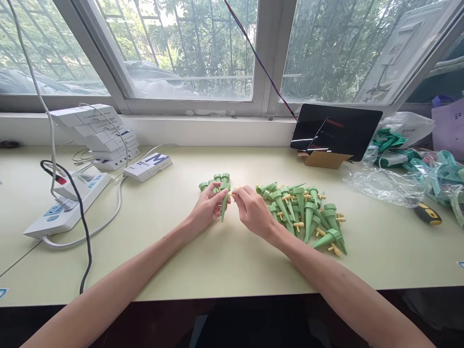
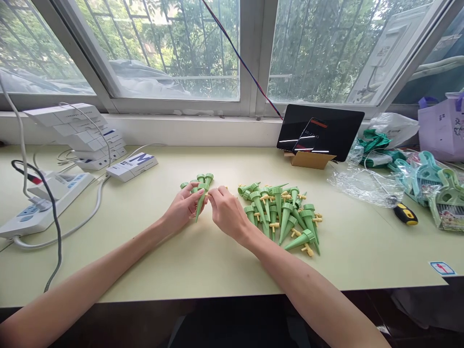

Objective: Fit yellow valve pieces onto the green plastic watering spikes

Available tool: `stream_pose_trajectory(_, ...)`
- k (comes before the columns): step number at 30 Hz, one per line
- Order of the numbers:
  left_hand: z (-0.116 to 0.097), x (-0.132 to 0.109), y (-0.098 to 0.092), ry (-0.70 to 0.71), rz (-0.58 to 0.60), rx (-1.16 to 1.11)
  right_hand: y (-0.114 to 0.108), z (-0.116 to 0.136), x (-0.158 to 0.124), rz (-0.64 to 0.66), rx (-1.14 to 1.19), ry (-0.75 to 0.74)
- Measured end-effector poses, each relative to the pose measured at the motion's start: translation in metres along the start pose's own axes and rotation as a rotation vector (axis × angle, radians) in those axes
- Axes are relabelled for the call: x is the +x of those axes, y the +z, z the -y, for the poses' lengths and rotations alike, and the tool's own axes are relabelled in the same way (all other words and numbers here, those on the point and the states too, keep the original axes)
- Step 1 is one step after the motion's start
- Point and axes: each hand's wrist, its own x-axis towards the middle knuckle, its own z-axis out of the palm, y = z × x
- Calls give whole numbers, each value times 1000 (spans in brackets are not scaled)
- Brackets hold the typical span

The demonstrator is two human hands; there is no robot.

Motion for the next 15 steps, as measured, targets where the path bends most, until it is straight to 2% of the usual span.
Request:
stream_pose_trajectory(7,-2,-1,1,-17,-15,-23,1,-1,0,-31,42,-17)
stream_pose_trajectory(15,0,0,0,-40,34,-49,3,-6,0,-99,96,-15)
